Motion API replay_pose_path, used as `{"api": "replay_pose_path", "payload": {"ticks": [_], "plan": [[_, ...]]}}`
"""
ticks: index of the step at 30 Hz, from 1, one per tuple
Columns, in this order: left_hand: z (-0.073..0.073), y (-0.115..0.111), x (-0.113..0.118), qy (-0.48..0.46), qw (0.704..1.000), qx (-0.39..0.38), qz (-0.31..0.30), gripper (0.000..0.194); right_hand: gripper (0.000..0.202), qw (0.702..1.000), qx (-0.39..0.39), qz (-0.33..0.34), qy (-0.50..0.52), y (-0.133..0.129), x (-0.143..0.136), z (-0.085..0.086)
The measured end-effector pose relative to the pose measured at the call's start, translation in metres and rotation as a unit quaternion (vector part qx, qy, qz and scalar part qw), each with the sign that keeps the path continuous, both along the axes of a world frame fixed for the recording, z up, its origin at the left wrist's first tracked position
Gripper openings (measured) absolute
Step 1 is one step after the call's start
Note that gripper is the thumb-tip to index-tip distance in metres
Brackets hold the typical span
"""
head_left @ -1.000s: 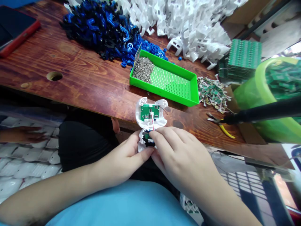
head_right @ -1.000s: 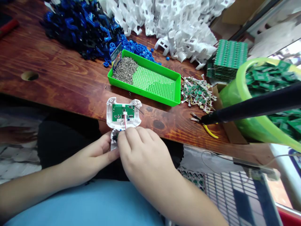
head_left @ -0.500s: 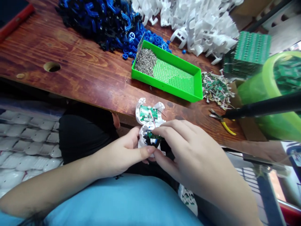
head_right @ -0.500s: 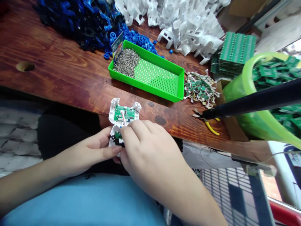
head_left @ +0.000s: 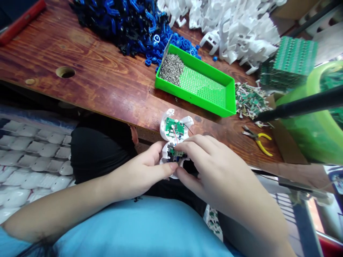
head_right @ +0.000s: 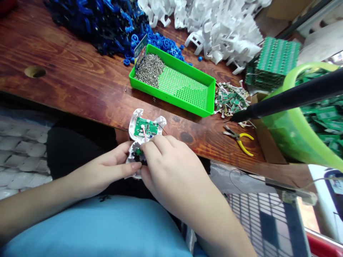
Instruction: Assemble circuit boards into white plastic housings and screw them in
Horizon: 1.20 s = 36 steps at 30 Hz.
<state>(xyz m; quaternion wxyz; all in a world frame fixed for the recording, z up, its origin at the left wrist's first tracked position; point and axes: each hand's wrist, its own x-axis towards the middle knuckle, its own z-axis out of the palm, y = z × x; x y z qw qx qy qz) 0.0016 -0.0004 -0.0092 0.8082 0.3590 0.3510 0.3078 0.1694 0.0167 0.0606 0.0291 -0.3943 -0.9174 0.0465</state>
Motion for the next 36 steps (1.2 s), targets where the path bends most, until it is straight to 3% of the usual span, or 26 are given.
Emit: {"api": "replay_pose_path", "payload": {"ticks": [5,10,14,16,19,21,24,26,31,36], "plan": [[-0.002,-0.001,0.002,0.020,0.998,0.054,0.015,0.038,0.019,0.999,0.029,0.006,-0.021,-0.001,-0.004,-0.004],[-0.004,-0.002,0.002,0.019,0.997,0.057,0.049,0.045,0.021,0.999,0.041,-0.010,-0.011,-0.006,-0.008,-0.006],[-0.004,-0.002,0.001,-0.026,0.996,0.039,0.071,0.042,0.024,0.998,0.021,-0.010,0.051,-0.015,-0.005,-0.001],[-0.004,-0.002,0.001,-0.027,0.996,0.029,0.076,0.041,0.029,0.991,0.019,-0.051,0.126,-0.020,-0.002,-0.001],[-0.005,-0.005,0.000,-0.037,0.996,0.032,0.077,0.040,0.032,0.944,0.028,-0.177,0.277,-0.027,0.005,-0.013],[-0.006,-0.007,-0.001,-0.047,0.995,0.045,0.071,0.038,0.032,0.892,-0.030,-0.245,0.379,-0.032,0.006,-0.026],[-0.008,-0.010,-0.001,-0.022,0.993,0.085,0.079,0.036,0.033,0.803,-0.168,-0.271,0.504,-0.039,0.004,-0.044],[-0.010,-0.013,-0.003,0.018,0.989,0.121,0.087,0.035,0.036,0.763,-0.212,-0.265,0.550,-0.042,0.000,-0.051],[-0.014,-0.021,-0.008,0.066,0.983,0.164,0.045,0.038,0.027,0.731,-0.315,-0.243,0.554,-0.043,-0.009,-0.051],[-0.015,-0.021,-0.010,0.097,0.977,0.185,0.035,0.038,0.028,0.712,-0.306,-0.234,0.587,-0.041,-0.014,-0.050]]}}
